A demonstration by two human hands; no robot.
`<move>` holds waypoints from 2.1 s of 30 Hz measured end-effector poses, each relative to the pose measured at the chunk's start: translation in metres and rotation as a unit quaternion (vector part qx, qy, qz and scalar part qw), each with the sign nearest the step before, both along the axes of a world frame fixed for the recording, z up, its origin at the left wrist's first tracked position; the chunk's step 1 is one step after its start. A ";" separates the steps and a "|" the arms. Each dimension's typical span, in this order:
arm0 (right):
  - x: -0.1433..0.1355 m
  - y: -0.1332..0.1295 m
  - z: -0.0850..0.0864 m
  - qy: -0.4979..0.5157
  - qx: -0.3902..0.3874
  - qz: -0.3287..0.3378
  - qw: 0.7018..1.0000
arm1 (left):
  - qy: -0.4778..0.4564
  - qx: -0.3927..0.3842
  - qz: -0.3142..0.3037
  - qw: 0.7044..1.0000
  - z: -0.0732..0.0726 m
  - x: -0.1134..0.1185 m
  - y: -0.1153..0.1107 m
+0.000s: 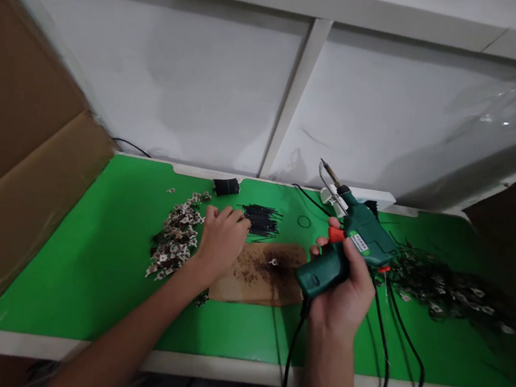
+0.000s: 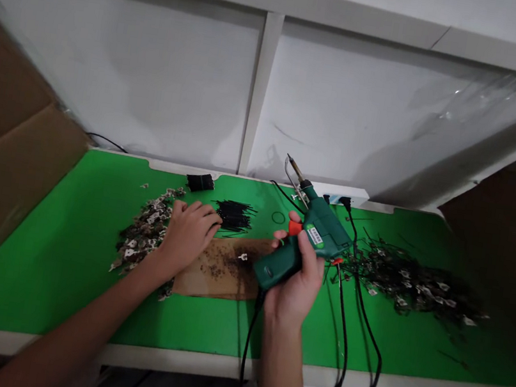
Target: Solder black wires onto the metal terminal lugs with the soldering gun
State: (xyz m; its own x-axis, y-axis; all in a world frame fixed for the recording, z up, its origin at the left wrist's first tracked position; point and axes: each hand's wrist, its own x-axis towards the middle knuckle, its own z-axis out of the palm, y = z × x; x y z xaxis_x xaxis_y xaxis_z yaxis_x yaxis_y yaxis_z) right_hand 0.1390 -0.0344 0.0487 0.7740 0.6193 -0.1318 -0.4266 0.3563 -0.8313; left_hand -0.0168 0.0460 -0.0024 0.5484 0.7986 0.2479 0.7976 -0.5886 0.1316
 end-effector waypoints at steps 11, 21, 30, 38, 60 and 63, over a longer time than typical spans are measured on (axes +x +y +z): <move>0.000 0.001 -0.003 0.001 0.000 0.014 1.000 | 0.015 0.041 0.011 0.999 -0.004 0.005 -0.001; -0.005 0.001 -0.004 -0.011 0.001 0.018 1.000 | -0.032 0.032 0.015 0.999 0.008 -0.009 -0.003; -0.015 0.001 -0.009 -0.067 -0.041 0.039 0.996 | -0.263 0.010 -0.127 0.956 0.029 -0.012 -0.018; -0.017 -0.002 -0.011 -0.116 -0.040 0.069 0.990 | -0.279 0.021 -0.142 0.949 0.027 -0.009 -0.021; -0.013 0.002 -0.009 -0.082 -0.060 0.034 0.994 | -0.125 -0.065 -0.020 0.990 0.007 -0.008 -0.002; -0.013 0.002 -0.008 -0.069 -0.056 0.037 0.995 | -0.114 -0.064 -0.018 0.991 0.005 -0.008 0.000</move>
State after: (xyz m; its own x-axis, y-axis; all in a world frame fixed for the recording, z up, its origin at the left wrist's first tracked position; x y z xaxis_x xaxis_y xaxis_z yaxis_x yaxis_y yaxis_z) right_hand 0.1261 -0.0320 0.0407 0.7427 0.6623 -0.0984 -0.3273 0.2308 -0.9163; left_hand -0.0250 0.0464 0.0030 0.5192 0.8121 0.2661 0.7171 -0.5834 0.3813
